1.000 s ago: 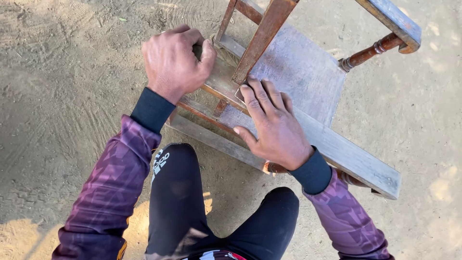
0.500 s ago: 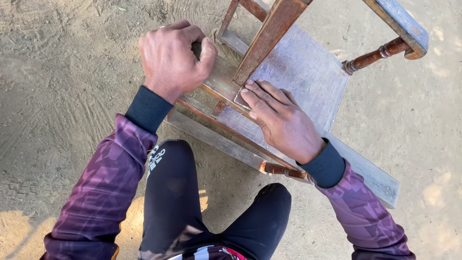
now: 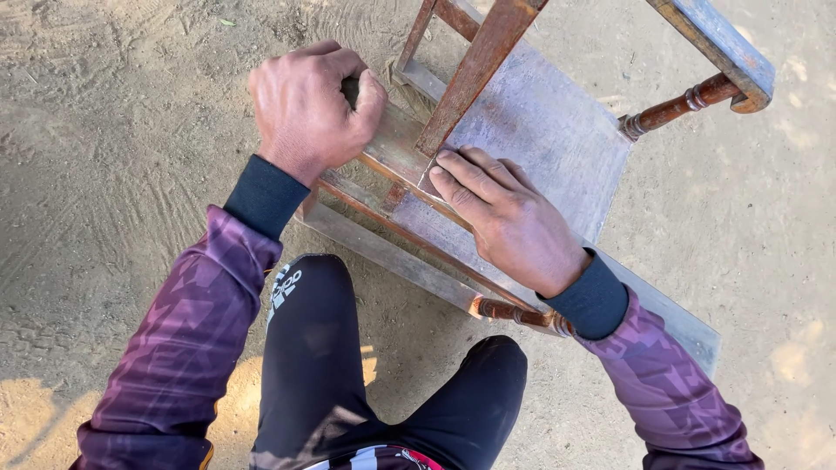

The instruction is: Sand the wooden armrests and frame of a chair using sandpaper to prepare the surface.

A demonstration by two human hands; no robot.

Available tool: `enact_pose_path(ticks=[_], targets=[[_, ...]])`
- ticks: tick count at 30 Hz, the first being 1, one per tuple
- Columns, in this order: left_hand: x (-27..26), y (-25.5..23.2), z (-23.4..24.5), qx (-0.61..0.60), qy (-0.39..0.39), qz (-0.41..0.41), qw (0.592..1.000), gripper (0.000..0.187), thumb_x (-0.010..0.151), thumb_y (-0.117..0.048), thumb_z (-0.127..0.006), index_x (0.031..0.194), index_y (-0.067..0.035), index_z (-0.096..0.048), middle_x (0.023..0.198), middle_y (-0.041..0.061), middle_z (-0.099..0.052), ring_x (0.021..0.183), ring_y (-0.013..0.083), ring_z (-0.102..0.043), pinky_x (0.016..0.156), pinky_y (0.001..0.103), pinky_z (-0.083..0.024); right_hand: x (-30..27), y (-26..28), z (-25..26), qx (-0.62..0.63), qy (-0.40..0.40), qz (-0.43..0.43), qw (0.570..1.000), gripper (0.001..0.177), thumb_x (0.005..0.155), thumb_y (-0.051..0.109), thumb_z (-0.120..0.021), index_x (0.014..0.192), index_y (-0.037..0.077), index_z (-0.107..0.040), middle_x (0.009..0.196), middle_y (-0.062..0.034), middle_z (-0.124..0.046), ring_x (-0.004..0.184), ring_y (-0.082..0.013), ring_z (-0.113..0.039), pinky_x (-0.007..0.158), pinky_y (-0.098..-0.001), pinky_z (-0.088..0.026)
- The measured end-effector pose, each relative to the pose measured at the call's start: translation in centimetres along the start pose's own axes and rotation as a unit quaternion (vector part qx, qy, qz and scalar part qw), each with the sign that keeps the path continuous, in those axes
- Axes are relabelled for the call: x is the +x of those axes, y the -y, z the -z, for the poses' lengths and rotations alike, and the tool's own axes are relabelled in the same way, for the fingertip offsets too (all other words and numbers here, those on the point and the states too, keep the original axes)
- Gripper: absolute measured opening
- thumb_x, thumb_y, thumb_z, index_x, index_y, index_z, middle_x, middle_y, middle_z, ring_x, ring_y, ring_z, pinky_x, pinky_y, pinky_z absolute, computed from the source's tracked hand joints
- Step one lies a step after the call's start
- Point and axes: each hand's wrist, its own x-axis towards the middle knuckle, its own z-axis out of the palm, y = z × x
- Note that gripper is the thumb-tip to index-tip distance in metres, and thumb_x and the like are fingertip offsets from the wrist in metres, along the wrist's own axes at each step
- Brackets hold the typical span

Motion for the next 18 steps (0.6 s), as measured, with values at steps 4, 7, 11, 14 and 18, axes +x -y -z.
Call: enact_pose_path(ticks=[4, 7, 11, 14, 18], targets=[[0.0, -0.1, 0.3, -0.008, 0.022, 0.003, 1.000, 0.022, 0.078, -0.022, -0.059, 0.072, -0.007, -0.073, 0.063, 0.000, -0.058, 0.036, 0.0144, -0.037, 0.034, 0.028, -0.026, -0.5, 0.3, 1.0, -0.002, -0.015, 0.009, 1.000, 0.051, 0.070, -0.002, -0.061, 0.121, -0.002, -0.057, 0.132, -0.0154, -0.056, 0.126, -0.0293, -0.049, 0.101, -0.0410, -0.042], [0.2, 0.3, -0.1, -0.006, 0.013, -0.001, 1.000, 0.022, 0.079, -0.023, -0.059, 0.071, -0.007, -0.073, 0.060, -0.001, -0.055, 0.035, 0.0150, -0.034, 0.033, 0.029, -0.024, -0.4, 0.1, 0.7, -0.011, 0.004, 0.001, 1.000, 0.052, 0.070, -0.001, -0.058, 0.122, -0.002, -0.056, 0.134, -0.0163, -0.055, 0.127, -0.0313, -0.049, 0.102, -0.0417, -0.041], [0.1, 0.2, -0.5, 0.012, 0.018, -0.013, 1.000, 0.022, 0.081, -0.022, -0.056, 0.070, -0.010, -0.072, 0.060, -0.002, -0.057, 0.035, 0.0101, -0.028, 0.033, 0.025, -0.019, -0.1, 0.1, 0.0, -0.034, -0.016, 0.008, 0.999, 0.050, 0.073, -0.001, -0.060, 0.122, -0.002, -0.056, 0.130, -0.0178, -0.057, 0.122, -0.0312, -0.053, 0.102, -0.0398, -0.043], [0.2, 0.1, 0.2, 0.014, 0.030, -0.002, 0.999, 0.023, 0.080, -0.023, -0.057, 0.070, -0.009, -0.072, 0.060, -0.001, -0.057, 0.035, 0.0117, -0.031, 0.033, 0.027, -0.020, -0.9, 0.3, 1.0, -0.008, -0.005, 0.002, 1.000, 0.054, 0.071, 0.000, -0.058, 0.125, -0.002, -0.055, 0.134, -0.0163, -0.054, 0.126, -0.0313, -0.049, 0.106, -0.0400, -0.040], [0.1, 0.6, -0.6, 0.024, 0.016, -0.011, 1.000, 0.026, 0.082, -0.026, -0.054, 0.071, -0.011, -0.072, 0.063, -0.002, -0.060, 0.035, 0.0098, -0.026, 0.033, 0.025, -0.017, 0.7, -0.2, -0.5, -0.029, -0.023, 0.009, 0.999, 0.055, 0.069, -0.001, -0.060, 0.123, -0.003, -0.054, 0.131, -0.0183, -0.054, 0.126, -0.0319, -0.048, 0.106, -0.0401, -0.039]])
